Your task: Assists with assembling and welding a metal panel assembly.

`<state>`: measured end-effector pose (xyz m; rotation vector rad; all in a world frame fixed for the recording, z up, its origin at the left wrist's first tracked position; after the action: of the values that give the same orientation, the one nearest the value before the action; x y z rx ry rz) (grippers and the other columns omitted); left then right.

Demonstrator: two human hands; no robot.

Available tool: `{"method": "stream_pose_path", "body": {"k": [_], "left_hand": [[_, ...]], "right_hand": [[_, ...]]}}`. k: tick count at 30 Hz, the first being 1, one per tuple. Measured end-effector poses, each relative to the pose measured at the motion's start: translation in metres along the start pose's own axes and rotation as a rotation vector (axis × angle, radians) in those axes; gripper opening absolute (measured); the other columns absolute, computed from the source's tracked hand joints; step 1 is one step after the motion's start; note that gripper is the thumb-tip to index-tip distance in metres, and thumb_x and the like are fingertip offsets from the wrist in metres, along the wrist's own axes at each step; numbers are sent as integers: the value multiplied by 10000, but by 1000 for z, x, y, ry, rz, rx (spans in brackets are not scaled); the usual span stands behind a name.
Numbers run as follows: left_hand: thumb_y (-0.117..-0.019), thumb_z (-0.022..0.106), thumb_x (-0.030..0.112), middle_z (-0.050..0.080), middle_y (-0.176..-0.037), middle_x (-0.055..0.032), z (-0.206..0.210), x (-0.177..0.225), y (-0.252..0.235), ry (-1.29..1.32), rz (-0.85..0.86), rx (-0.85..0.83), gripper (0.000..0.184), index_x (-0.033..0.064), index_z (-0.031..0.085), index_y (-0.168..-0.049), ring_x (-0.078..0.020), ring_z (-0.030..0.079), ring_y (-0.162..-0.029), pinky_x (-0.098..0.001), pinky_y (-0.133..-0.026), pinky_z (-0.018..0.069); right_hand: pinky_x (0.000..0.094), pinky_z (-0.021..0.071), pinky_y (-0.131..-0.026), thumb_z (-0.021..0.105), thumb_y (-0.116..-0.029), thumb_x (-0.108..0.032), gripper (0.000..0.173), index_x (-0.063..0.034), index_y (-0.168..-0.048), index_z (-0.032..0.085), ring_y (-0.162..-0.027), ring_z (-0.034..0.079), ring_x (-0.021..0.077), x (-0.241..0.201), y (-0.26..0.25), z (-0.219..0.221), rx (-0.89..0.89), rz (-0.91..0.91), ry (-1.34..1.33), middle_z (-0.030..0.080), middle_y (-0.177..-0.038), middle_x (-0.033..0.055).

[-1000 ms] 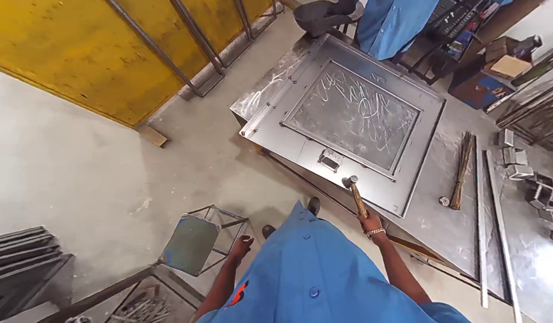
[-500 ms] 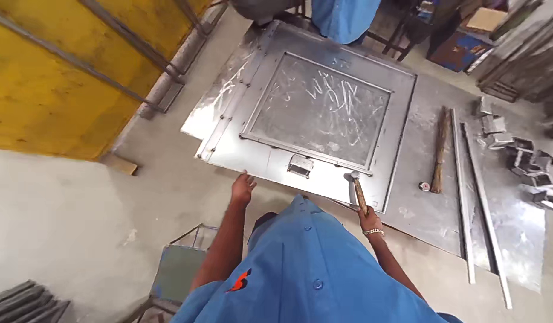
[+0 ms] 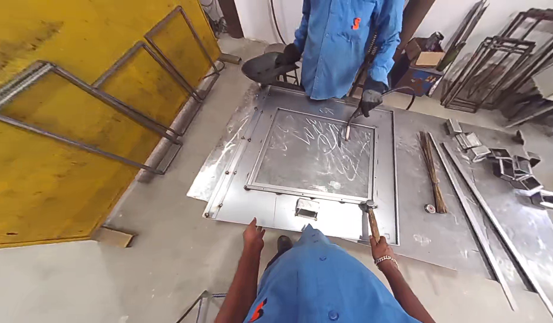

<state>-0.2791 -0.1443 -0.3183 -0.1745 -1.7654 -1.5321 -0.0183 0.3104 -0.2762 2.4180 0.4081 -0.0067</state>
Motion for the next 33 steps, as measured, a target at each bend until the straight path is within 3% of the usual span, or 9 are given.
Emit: {"method": "stream_pose_path", "body": {"k": [4, 8, 13, 16, 20, 24, 26, 29, 33], "left_hand": [[-1071, 532, 319, 404, -1594, -182, 12, 17, -15, 18, -20, -53, 565, 29, 378, -1530, -325, 427, -1452, -549, -1118, 435], [-1062, 531, 325, 447, -1544, -194, 27, 32, -22, -139, -17, -109, 562, 49, 380, -1527, -333, 501, -1354, -550, -1027, 482], [-1025, 592, 315, 468, -1493, -231, 33, 39, -35, -312, 36, -12, 598, 15, 395, -1503, -364, 524, -1298, -581, -966, 503], [-1044, 549, 381, 447, -1523, -230, 24, 31, -46, -372, 13, -48, 628, 57, 343, -1541, -372, 525, -1321, -582, -980, 506], [-1058, 538, 402, 503, -1379, -258, 6, 26, -66, -460, 140, -9, 696, 86, 206, -1581, -345, 627, -1069, -509, -820, 565], [-1081, 472, 443, 436, -1470, -278, -22, 22, -65, -476, 143, -45, 751, 140, 57, -1629, -374, 620, -1138, -507, -861, 571], [-1088, 442, 460, 472, -1438, -258, -37, 14, -61, -553, 119, -106, 722, 144, 75, -1625, -346, 630, -1106, -502, -860, 566], [-1103, 390, 472, 568, -1319, -247, -59, -6, -51, -813, 85, -186, 658, 63, 210, -1585, -291, 658, -997, -478, -822, 563], [-1091, 497, 394, 583, -1332, -336, -99, -58, -56, -1106, -2, -199, 661, -6, 274, -1566, -430, 657, -1101, -583, -923, 541]], "right_hand": [[631, 533, -930, 463, -1061, -551, 622, -40, -1406, 541, -1096, 695, 438, -17, 3, 0, 15, 4, -2, 708, -1149, 273], [628, 527, -946, 441, -1066, -527, 628, -21, -1431, 511, -1129, 677, 423, -33, 18, -10, -6, 22, -42, 682, -1197, 272], [612, 522, -984, 435, -1060, -539, 640, -63, -1486, 471, -1199, 662, 405, -47, 9, -10, 33, 90, 7, 682, -1265, 235], [622, 501, -1003, 505, -1032, -554, 602, -82, -1400, 575, -1209, 649, 402, -41, 11, -18, 31, 69, -79, 686, -1256, 225], [649, 501, -960, 580, -999, -565, 544, -97, -1250, 701, -1117, 677, 400, -13, 24, -25, 125, 96, -226, 723, -1150, 207], [625, 518, -954, 586, -996, -568, 541, -154, -1333, 670, -1103, 692, 372, 23, 32, -32, 239, 161, -267, 737, -1153, 171], [631, 516, -952, 577, -1002, -562, 545, -177, -1382, 639, -1104, 694, 375, 39, 26, -44, 293, 200, -286, 739, -1162, 166], [635, 508, -975, 571, -1008, -546, 543, -189, -1414, 620, -1143, 685, 376, 57, 1, -71, 330, 230, -286, 736, -1190, 166], [613, 491, -1030, 570, -1026, -363, 512, -208, -1512, 532, -1256, 622, 396, 83, -59, -91, 290, 143, -172, 626, -1395, 197]]}}
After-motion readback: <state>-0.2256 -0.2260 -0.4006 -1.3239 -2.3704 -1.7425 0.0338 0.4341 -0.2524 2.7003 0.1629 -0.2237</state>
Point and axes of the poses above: each hand's wrist, its own y-axis away from the middle knuckle, its own z-axis out of the palm, x = y × z, the point moved 6 cm from there along -y, towards the middle knuckle
